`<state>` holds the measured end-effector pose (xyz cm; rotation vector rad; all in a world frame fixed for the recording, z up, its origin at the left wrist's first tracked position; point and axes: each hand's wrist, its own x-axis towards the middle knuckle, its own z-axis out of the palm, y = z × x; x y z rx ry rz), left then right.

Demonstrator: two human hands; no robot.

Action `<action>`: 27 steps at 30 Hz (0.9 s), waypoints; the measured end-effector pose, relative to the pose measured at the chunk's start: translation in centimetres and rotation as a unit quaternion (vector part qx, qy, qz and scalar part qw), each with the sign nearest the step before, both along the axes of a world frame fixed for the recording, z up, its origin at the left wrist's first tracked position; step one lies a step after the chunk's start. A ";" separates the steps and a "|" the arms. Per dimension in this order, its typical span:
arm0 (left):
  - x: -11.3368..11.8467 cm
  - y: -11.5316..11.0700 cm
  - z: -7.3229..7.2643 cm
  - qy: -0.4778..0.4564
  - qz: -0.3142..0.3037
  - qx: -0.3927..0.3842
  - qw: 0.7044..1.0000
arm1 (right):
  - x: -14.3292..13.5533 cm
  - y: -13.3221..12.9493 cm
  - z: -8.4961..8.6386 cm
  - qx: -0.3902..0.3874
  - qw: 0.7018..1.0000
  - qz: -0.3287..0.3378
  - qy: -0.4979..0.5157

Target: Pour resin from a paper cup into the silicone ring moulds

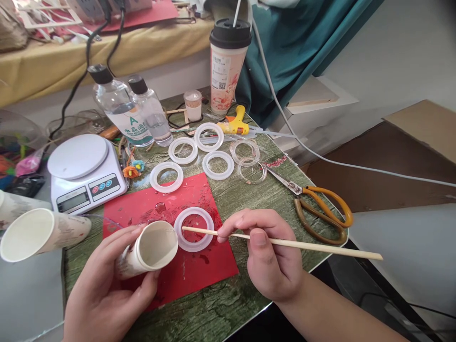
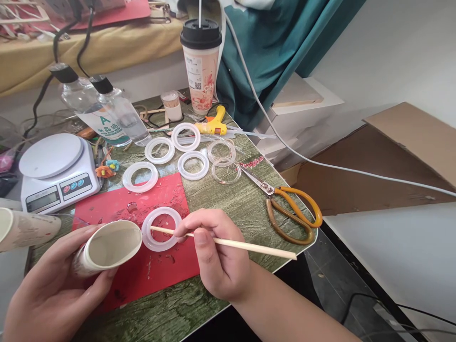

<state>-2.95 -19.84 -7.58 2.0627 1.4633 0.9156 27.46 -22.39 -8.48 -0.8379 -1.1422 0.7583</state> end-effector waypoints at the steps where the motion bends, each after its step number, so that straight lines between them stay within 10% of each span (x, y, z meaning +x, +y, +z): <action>1: 0.0 0.0 -0.1 -0.002 0.003 -0.001 1.000 | 0.0 0.0 0.0 0.000 1.000 0.000 0.000; 27: -0.1 -0.2 -0.2 -0.009 0.008 -0.004 1.000 | -0.1 0.0 0.0 -0.001 1.000 -0.001 0.004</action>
